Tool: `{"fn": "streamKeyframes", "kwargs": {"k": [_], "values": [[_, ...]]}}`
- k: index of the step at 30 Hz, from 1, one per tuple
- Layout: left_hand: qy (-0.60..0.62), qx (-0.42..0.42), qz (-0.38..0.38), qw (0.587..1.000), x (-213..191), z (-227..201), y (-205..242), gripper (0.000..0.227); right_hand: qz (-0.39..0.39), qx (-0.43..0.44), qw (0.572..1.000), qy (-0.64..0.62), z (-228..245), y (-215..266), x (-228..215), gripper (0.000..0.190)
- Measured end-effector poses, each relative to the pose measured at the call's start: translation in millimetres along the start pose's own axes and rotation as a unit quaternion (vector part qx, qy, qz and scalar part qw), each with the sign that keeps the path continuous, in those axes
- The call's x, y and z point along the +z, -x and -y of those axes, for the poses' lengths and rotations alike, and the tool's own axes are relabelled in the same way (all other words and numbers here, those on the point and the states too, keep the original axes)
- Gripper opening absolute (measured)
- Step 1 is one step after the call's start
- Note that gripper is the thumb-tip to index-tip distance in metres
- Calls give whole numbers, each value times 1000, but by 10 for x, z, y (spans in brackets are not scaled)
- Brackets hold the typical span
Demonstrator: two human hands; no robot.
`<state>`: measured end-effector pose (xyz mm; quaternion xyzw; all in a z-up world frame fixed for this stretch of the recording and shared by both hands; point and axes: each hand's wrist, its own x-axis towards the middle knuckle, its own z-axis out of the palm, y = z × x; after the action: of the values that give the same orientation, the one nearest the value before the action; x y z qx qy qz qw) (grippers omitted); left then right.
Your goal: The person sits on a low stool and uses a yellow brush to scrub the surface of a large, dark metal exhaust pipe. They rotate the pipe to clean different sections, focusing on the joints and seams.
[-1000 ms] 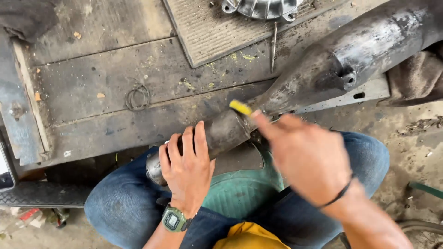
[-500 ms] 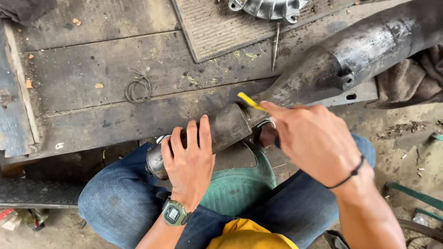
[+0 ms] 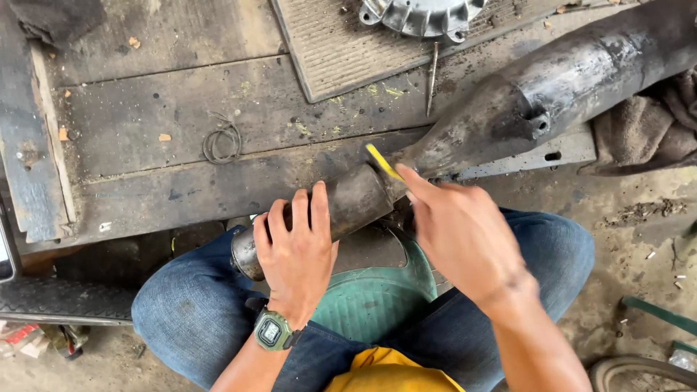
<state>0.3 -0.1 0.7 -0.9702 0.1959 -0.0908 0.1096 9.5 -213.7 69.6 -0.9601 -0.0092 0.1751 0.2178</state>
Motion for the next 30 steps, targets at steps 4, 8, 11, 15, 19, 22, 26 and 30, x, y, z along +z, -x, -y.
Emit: {"fn": "streamKeyframes", "kwargs": {"k": [4, 8, 11, 15, 19, 22, 26, 30], "values": [[8, 3, 2, 1000, 0, 0, 24, 99, -17, 0, 1000, 15, -7, 98, -58, 45], [-1, 3, -1, 1000, -2, -9, -9, 103, 31, 40, 999, 18, -4, 168, -59, 48], [5, 10, -6, 1000, -24, -7, -25, 100, 0, 47, 999, -3, 25, 2, 99, 52], [10, -3, -1, 1000, -10, -4, -21, 100, 60, 60, 996, -4, 40, 257, -159, 49], [4, 5, 0, 1000, -26, -11, -53, 101, 2, 31, 998, -48, -93, 222, 75, 46], [9, 6, -12, 1000, -52, -17, -47, 98, -72, -19, 991, -113, -126, 77, 262, 49], [13, 5, -9, 1000, -36, -17, -55, 98, -42, 7, 988, -152, -223, 415, 154, 47], [15, 4, -9, 1000, -38, -38, -50, 97, -96, 6, 983, -156, -176, 265, 412, 49]]}}
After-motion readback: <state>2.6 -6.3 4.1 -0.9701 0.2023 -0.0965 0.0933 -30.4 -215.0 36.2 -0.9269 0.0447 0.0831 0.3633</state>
